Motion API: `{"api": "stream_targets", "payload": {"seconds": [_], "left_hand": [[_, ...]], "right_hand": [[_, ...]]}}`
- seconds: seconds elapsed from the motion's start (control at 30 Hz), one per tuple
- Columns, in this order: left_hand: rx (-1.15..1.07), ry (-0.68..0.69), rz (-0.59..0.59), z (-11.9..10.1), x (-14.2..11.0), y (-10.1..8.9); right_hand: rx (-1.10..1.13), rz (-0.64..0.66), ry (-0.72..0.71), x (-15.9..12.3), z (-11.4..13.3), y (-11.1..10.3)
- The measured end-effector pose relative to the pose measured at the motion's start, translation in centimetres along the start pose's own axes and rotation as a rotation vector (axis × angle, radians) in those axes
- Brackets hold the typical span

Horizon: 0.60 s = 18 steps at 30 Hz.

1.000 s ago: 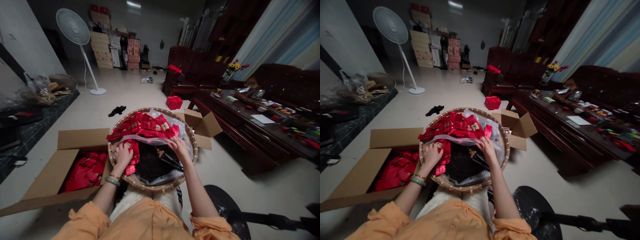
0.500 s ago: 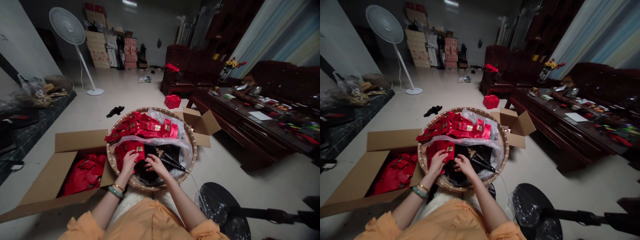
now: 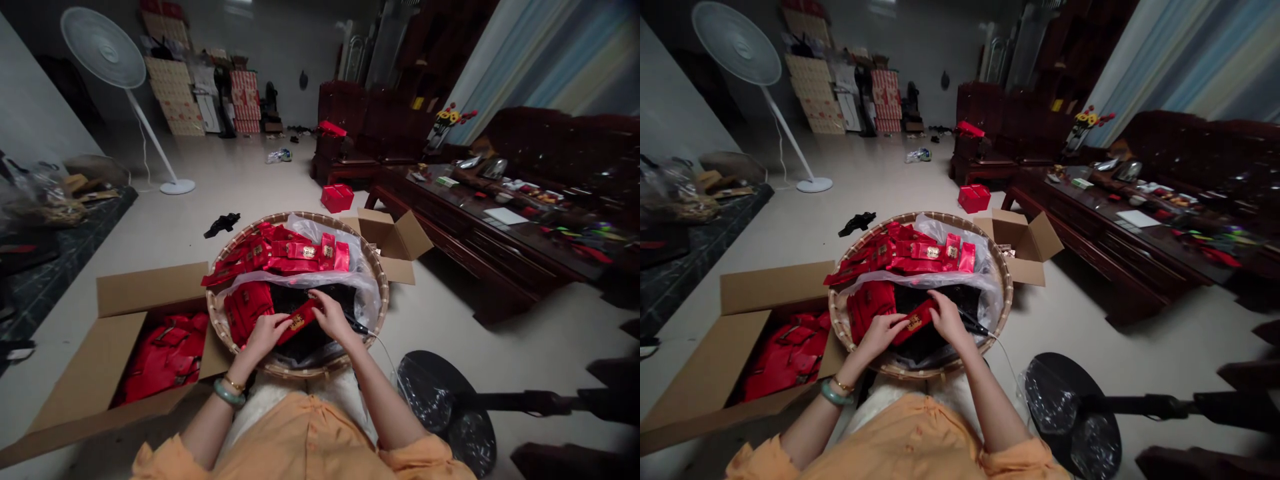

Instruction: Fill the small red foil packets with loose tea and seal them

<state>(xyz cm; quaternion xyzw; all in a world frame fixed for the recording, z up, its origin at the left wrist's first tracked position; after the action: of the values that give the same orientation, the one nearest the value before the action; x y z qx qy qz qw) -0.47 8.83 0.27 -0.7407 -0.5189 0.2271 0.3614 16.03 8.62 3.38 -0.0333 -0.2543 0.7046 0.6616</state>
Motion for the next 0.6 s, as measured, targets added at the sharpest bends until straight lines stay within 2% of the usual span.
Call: {"api": "stream_targets", "payload": {"seconds": [0.07, 0.1, 0.2, 0.37, 0.5, 0.6], "left_hand": [[-0.059, -0.053, -0.064, 0.1, -0.4, 0.3], [-0.083, -0.073, -0.1, 0.1, -0.6, 0.4], [-0.136, -0.1, -0.164, -0.2, -1.1, 0.6], [-0.157, -0.119, -0.204, -0.4, -1.4, 0.2], [-0.187, -0.083, -0.204, -0.8, -1.6, 0.0], [-0.234, -0.069, -0.187, -1.1, -1.7, 0.3]], "right_hand": [[-0.02, -0.158, 0.004, -0.3, -0.1, -0.8], [-0.038, -0.193, -0.008, -0.5, 0.0, -0.7], [-0.094, -0.208, -0.085, -1.3, 0.8, 0.2], [-0.13, -0.216, -0.187, -2.5, 2.4, 0.7], [-0.057, -0.286, -0.149, -2.4, 2.4, -0.4], [-0.075, -0.264, -0.127, -2.1, 2.4, -0.6]]}}
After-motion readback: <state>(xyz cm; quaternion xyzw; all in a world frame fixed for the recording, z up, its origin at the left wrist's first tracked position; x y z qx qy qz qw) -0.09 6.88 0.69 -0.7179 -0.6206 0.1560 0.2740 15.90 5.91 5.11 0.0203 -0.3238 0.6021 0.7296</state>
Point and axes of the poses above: each hand's wrist, its own x-axis towards the middle knuckle, its own y-axis out of the palm, z = x × y, the point moved 9 cm from there along x, towards the middle knuckle, and after that the axes turned 12 degrees about x, right-handed, at the moved point
